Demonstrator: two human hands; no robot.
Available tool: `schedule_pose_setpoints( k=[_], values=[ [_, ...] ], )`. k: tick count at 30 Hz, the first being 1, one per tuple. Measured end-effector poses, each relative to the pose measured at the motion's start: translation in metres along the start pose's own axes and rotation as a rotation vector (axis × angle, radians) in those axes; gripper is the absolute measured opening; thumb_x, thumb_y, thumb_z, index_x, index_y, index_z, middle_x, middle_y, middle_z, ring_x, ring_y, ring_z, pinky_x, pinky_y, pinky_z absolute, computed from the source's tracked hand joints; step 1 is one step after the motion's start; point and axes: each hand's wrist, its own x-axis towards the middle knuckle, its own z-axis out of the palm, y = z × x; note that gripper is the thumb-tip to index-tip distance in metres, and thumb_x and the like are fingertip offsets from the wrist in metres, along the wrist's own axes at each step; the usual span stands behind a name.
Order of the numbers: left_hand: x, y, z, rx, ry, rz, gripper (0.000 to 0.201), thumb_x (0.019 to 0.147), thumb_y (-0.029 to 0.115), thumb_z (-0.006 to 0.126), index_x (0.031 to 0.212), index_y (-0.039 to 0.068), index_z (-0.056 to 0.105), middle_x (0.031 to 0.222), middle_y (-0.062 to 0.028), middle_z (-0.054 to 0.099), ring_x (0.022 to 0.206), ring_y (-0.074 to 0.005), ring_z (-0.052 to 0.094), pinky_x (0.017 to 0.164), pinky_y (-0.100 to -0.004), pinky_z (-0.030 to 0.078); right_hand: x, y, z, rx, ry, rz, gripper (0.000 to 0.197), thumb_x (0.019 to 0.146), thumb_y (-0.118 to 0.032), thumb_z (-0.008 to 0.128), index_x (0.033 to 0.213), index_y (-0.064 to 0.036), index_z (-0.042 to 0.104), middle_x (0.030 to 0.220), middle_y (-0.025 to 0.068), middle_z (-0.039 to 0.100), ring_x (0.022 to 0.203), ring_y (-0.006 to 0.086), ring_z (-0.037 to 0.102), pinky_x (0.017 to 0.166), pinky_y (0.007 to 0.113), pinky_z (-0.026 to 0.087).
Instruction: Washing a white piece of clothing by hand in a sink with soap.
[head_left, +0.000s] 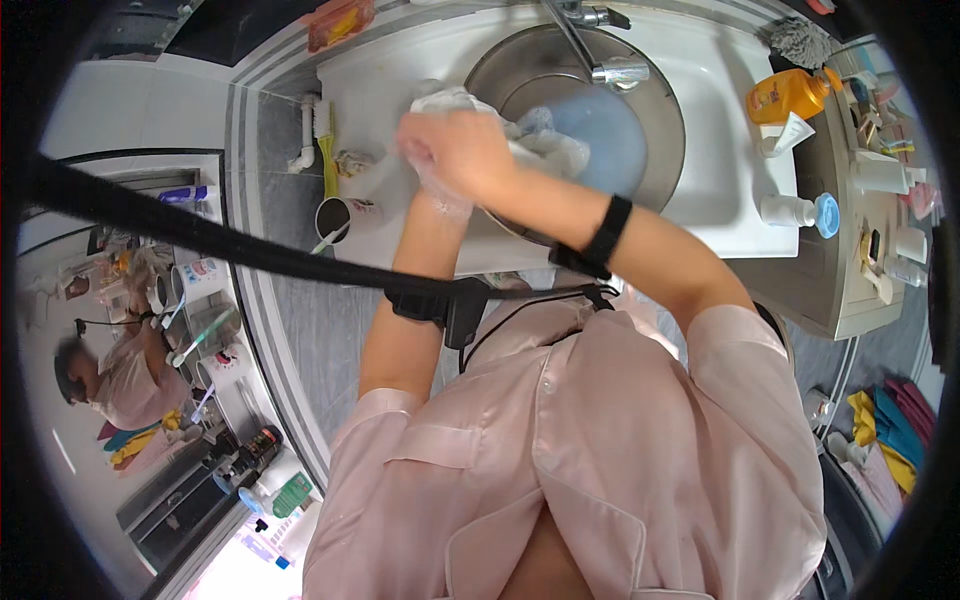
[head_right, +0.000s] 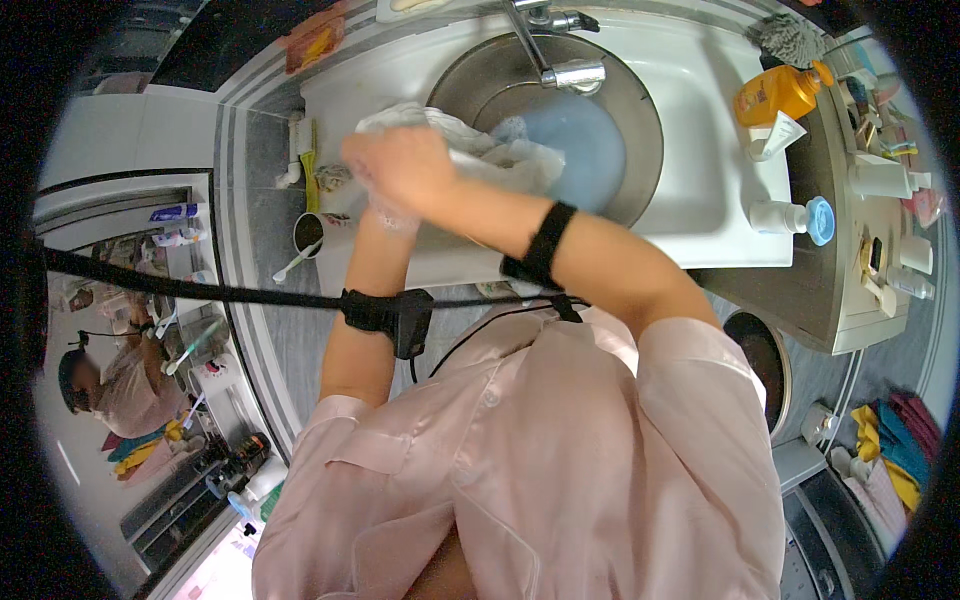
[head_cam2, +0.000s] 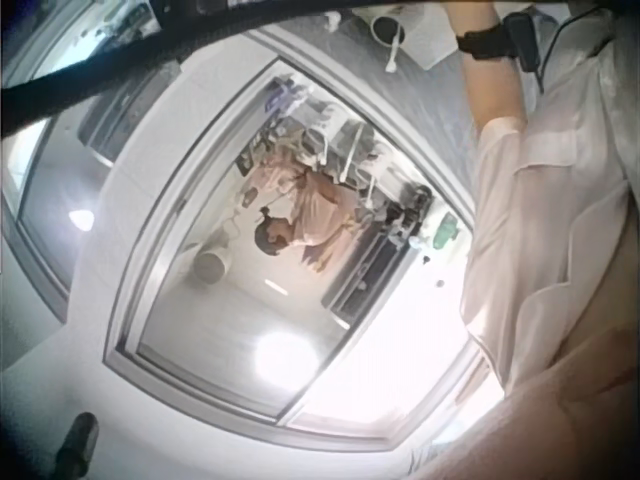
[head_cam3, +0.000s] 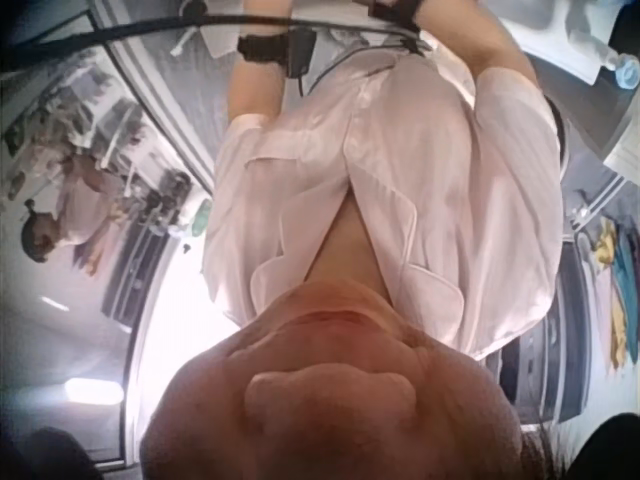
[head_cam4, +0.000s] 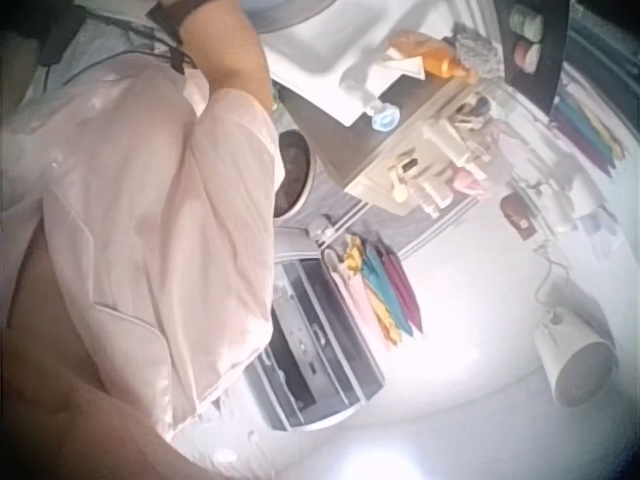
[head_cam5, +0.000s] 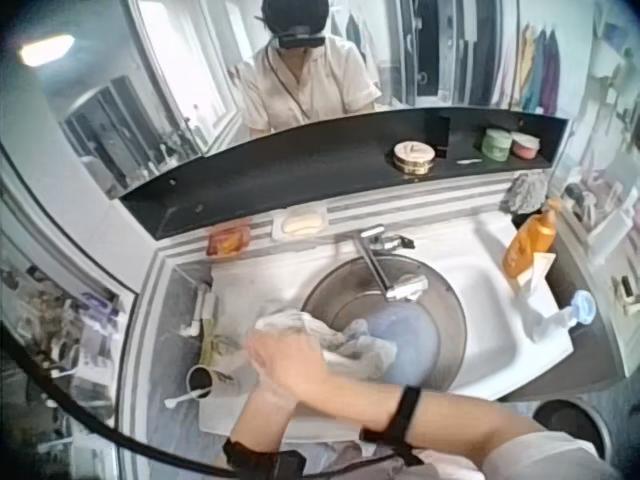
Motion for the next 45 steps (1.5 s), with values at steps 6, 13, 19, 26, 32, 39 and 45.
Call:
schedule_pose_setpoints(
  k=[6,13,19,26,32,39,45],
  values=[
    [0.020,-0.009,0.038,-0.208,0.390,-0.269,0.034,0.093,0.029,0.034,0.119,0.010,0.045,0.114,-0.0051,0.052,0.104,-0.0199,0.051,0.089,-0.0353,0.042,0.025,0.078,-0.006,-0.060,0.186,0.125,0.008,0.076,-0.021,0.053,0.080,-0.0153,0.057,0.069,0.0111,0.059,0.064,0.0335,0.058,0.056,0.042,0.046],
    [0.001,0.011,0.022,0.152,0.053,-0.101,0.057,0.077,0.042,0.052,0.121,0.007,0.042,0.109,-0.0049,0.053,0.103,-0.0161,0.050,0.091,-0.0323,0.038,-0.026,0.017,0.024,-0.058,0.054,-0.150,0.008,0.074,-0.022,0.053,0.077,-0.0143,0.056,0.059,0.0107,0.056,0.058,0.0335,0.057,0.056,0.045,0.046],
    [0.006,0.013,0.075,0.365,0.070,-0.066,0.114,0.044,0.062,0.075,0.128,-0.001,0.030,0.115,-0.0049,0.046,0.108,-0.0134,0.045,0.095,-0.0298,0.033,0.012,0.084,0.009,-0.043,0.262,0.106,0.007,0.072,-0.021,0.056,0.071,-0.0142,0.055,0.060,0.0114,0.056,0.058,0.0317,0.058,0.052,0.043,0.046],
    [-0.004,0.017,0.034,0.591,-0.038,-0.056,0.101,0.058,0.055,0.071,0.129,0.000,0.028,0.122,-0.0069,0.042,0.114,-0.0179,0.041,0.097,-0.0330,0.032,-0.037,0.027,0.029,-0.040,0.040,-0.048,0.007,0.074,-0.020,0.055,0.077,-0.0138,0.057,0.066,0.0109,0.059,0.063,0.0326,0.059,0.056,0.043,0.047],
    [-0.002,0.006,0.081,0.420,-0.019,0.028,0.084,0.065,0.047,0.070,0.125,0.000,0.035,0.119,-0.0091,0.046,0.112,-0.0200,0.044,0.098,-0.0350,0.032,0.005,0.100,0.006,-0.080,0.236,0.116,0.008,0.072,-0.021,0.055,0.077,-0.0148,0.058,0.065,0.0096,0.059,0.062,0.0315,0.059,0.056,0.043,0.047],
    [-0.002,0.020,0.027,0.842,-0.103,0.011,0.077,0.067,0.047,0.062,0.123,-0.002,0.040,0.114,-0.0106,0.049,0.110,-0.0196,0.046,0.095,-0.0338,0.034,-0.032,0.043,0.032,-0.144,0.072,-0.083,0.012,0.074,-0.024,0.052,0.073,-0.0142,0.058,0.062,0.0110,0.060,0.056,0.0298,0.060,0.049,0.043,0.047],
    [0.007,0.020,0.045,0.669,-0.179,0.001,0.071,0.062,0.021,0.061,0.125,-0.003,0.036,0.119,-0.0093,0.048,0.109,-0.0186,0.048,0.094,-0.0306,0.037,0.001,0.088,0.009,-0.079,0.197,-0.113,0.018,0.077,-0.031,0.051,0.068,-0.0170,0.059,0.060,0.0097,0.057,0.053,0.0312,0.057,0.053,0.042,0.046]
  ],
)
